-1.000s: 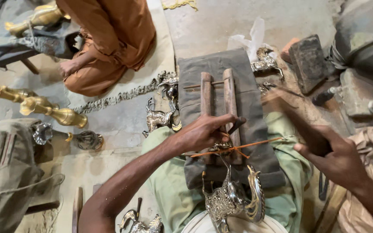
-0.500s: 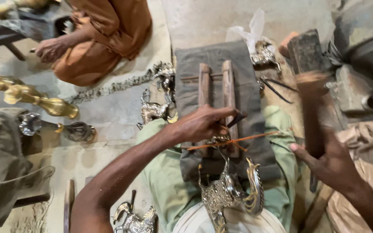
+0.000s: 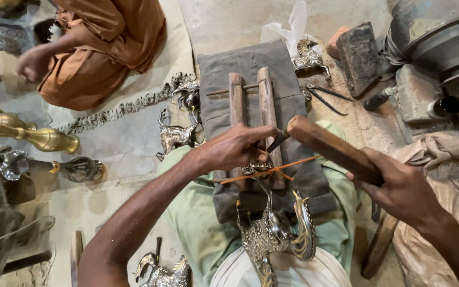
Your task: The person sits on the floor with an ornate metal animal figurine resting on a cushioned pad on their lap. They hold a small punch against the figurine's surface and repeatedly strike it with a wooden mallet, repositioning the punch to work different spots, and briefly lift and turn the figurine near the end.
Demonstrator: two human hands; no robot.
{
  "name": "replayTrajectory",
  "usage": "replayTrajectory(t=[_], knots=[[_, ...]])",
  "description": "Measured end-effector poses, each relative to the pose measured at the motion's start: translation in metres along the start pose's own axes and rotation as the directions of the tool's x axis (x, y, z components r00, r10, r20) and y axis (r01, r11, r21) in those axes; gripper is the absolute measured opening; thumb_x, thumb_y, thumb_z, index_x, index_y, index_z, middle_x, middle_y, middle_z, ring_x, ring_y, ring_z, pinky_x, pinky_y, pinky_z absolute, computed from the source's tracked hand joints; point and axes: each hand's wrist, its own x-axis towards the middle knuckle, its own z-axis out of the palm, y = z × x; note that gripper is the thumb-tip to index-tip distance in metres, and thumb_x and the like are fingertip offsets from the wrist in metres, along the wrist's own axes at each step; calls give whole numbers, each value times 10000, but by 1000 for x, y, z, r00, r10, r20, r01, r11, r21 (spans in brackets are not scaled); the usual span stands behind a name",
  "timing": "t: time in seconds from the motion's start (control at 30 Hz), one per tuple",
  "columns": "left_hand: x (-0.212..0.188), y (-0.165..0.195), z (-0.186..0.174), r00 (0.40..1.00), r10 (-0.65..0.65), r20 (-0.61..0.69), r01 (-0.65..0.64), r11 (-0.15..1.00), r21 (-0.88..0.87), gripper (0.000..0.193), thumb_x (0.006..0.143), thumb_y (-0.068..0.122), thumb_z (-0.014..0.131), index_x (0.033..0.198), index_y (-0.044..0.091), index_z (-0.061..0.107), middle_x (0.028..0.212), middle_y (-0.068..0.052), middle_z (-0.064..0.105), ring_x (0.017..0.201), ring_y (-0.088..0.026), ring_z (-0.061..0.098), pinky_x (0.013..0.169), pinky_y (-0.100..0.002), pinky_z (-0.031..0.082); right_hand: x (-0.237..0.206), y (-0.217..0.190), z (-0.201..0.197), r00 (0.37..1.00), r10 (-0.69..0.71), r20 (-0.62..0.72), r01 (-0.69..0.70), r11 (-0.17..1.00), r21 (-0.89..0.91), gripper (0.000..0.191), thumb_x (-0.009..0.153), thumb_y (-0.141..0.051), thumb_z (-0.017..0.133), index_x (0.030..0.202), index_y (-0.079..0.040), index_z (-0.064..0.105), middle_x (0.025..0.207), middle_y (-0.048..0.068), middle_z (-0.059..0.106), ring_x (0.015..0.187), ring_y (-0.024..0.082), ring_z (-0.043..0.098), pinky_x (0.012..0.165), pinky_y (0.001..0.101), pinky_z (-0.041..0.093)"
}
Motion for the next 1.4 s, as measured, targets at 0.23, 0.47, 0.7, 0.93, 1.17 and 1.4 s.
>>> replayTrajectory(t=[0.23,0.47,0.7,0.93,1.17,1.4], knots=[[3,0,-3,999,-6,33,7,1000,-16,614,898,20,701,1470,167,533,658,-107,593,563,-229,566,592,-429,470,-3,4,4,997,81,-14,-81,996,24,616,814,-392,779,1317,-88,595,842,133,721,628,221,705,540,369,586],[11,-5,-4,995,84,44,-81,994,-74,468,933,97,741,1340,88,511,781,-65,703,648,-179,665,624,-417,517,-3,-7,1,996,72,-59,-70,997,34,560,794,-406,780,1237,-92,642,797,99,734,604,195,710,550,365,579],[14,-2,-2,997,-51,60,50,999,22,453,908,107,736,1307,79,522,669,-119,648,570,-238,603,598,-449,477,5,5,10,914,404,28,-383,839,386,411,870,-397,803,1050,-47,682,774,98,743,612,208,734,574,382,622],[15,-2,7,999,-32,-11,32,998,61,436,883,68,735,1268,67,531,710,-132,702,622,-283,703,582,-461,507,3,-3,17,963,263,66,-271,934,233,607,800,-390,825,1307,-118,631,760,117,717,625,195,706,591,359,579],[12,9,26,980,-87,-177,112,985,135,433,847,22,722,1236,72,536,725,-195,711,687,-387,726,601,-499,546,4,5,36,991,123,-53,-102,948,302,640,768,-343,824,1315,-91,607,888,72,731,771,113,702,687,315,566],[8,22,32,960,-179,-217,211,968,134,385,871,32,711,1204,79,524,721,-192,712,690,-408,718,557,-525,527,14,18,30,968,248,-23,-215,878,429,540,820,-312,843,1213,-25,609,839,122,680,693,230,660,626,377,561]])
